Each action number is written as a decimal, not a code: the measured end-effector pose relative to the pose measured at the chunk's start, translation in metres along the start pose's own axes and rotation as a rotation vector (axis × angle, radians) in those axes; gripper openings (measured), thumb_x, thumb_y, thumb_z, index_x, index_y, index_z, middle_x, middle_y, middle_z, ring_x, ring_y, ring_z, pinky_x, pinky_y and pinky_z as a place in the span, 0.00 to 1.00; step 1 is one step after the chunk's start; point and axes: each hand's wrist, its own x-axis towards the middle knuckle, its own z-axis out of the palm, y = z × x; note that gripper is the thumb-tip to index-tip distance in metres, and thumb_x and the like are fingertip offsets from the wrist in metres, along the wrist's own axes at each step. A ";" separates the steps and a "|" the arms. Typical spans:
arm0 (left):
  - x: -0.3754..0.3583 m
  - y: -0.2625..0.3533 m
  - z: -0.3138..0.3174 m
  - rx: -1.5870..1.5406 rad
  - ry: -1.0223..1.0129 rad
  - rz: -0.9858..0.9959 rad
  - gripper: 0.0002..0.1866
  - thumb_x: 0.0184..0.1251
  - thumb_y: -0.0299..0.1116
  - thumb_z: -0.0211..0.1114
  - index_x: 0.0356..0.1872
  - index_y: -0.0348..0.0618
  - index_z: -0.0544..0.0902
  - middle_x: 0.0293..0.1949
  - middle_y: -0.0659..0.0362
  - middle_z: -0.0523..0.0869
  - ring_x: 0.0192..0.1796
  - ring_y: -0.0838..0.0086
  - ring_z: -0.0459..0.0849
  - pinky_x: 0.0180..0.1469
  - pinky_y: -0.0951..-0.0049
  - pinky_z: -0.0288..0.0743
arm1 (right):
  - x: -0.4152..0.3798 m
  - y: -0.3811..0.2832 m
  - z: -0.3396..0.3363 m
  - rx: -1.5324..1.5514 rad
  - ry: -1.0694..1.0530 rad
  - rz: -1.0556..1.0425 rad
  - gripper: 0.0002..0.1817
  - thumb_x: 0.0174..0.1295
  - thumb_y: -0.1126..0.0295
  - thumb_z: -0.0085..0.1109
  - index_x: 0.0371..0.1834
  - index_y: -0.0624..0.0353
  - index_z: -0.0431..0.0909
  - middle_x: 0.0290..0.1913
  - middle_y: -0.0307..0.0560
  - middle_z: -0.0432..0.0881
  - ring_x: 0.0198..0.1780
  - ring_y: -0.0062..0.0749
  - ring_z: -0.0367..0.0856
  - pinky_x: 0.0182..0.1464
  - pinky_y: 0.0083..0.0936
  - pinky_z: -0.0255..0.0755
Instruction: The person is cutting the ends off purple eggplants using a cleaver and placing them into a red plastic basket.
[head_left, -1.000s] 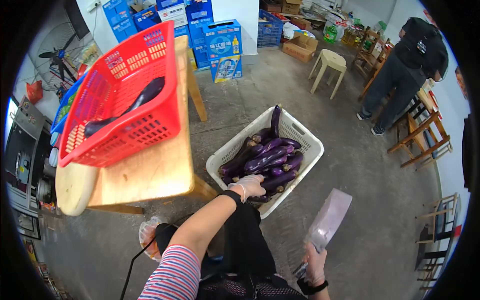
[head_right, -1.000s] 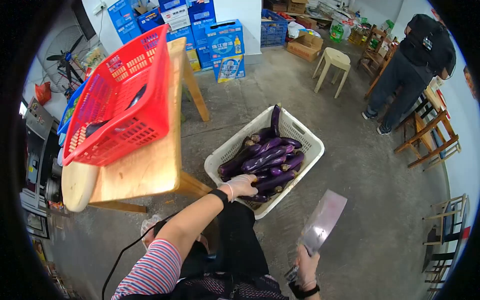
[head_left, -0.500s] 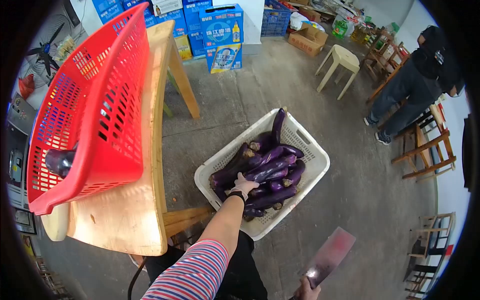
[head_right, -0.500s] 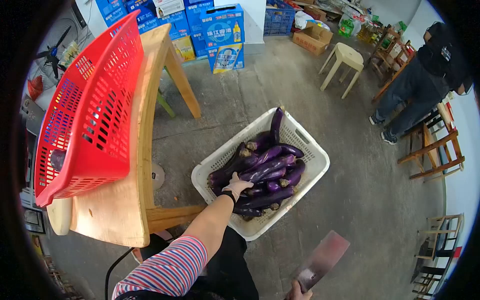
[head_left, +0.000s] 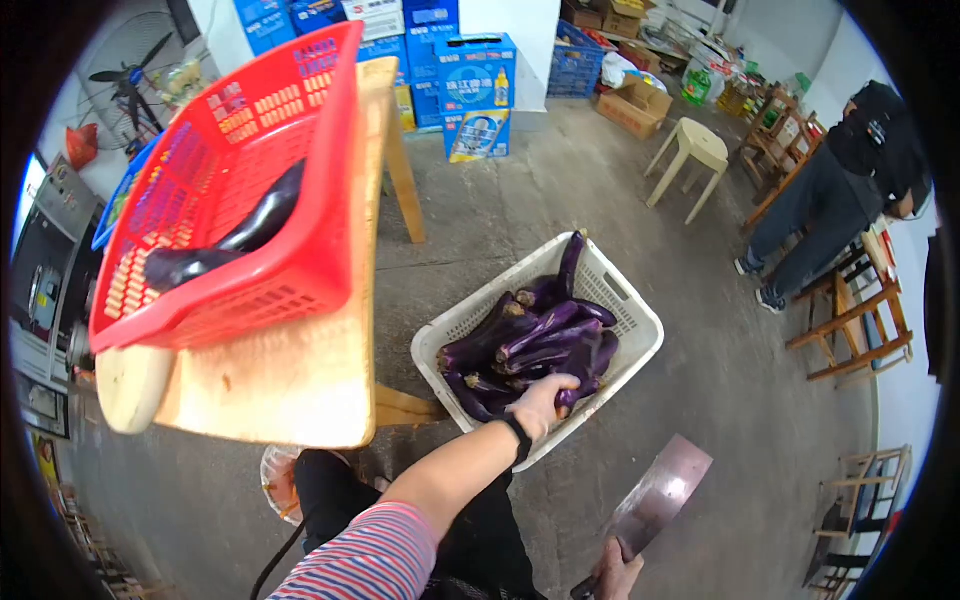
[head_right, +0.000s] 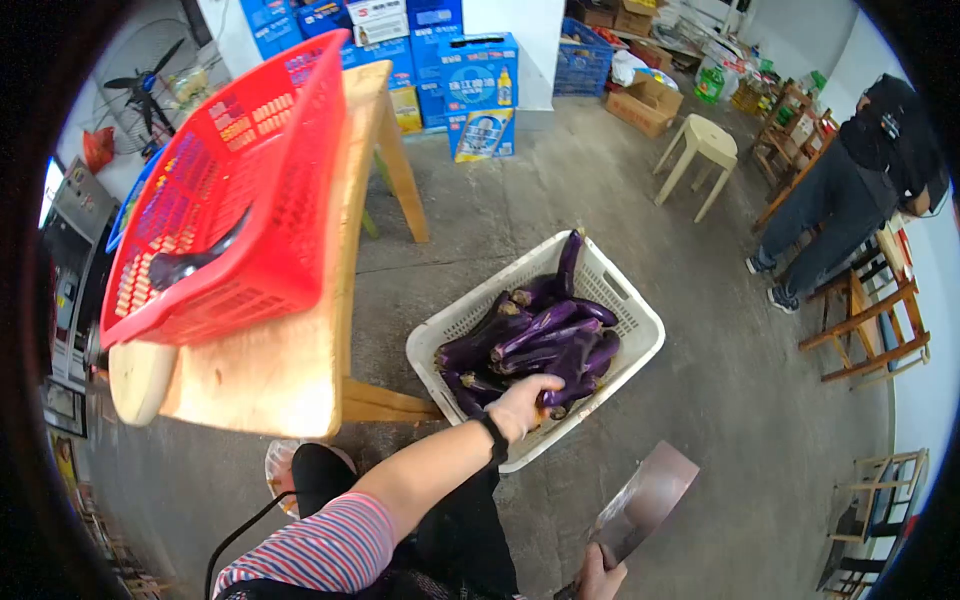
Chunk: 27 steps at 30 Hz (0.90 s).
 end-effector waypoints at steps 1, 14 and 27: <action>-0.058 0.013 0.014 -0.048 -0.099 -0.059 0.07 0.59 0.30 0.70 0.35 0.42 0.81 0.32 0.63 0.81 0.28 0.75 0.77 0.30 0.76 0.75 | 0.020 0.015 0.001 0.028 0.016 -0.077 0.11 0.63 0.66 0.60 0.28 0.61 0.75 0.17 0.34 0.70 0.17 0.21 0.67 0.19 0.24 0.59; -0.458 -0.004 -0.091 0.149 -0.663 0.634 0.52 0.37 0.35 0.84 0.67 0.41 0.62 0.52 0.38 0.80 0.46 0.53 0.85 0.49 0.63 0.80 | -0.040 -0.051 0.063 0.241 -0.775 -0.675 0.11 0.70 0.71 0.56 0.37 0.71 0.79 0.15 0.35 0.68 0.14 0.16 0.61 0.18 0.20 0.59; -0.564 -0.039 -0.197 0.273 0.547 1.360 0.25 0.49 0.22 0.76 0.51 0.40 0.78 0.42 0.62 0.84 0.45 0.78 0.83 0.53 0.73 0.76 | -0.171 -0.092 0.199 -0.148 -1.264 -1.252 0.08 0.64 0.72 0.65 0.39 0.67 0.83 0.26 0.42 0.84 0.28 0.19 0.78 0.33 0.22 0.72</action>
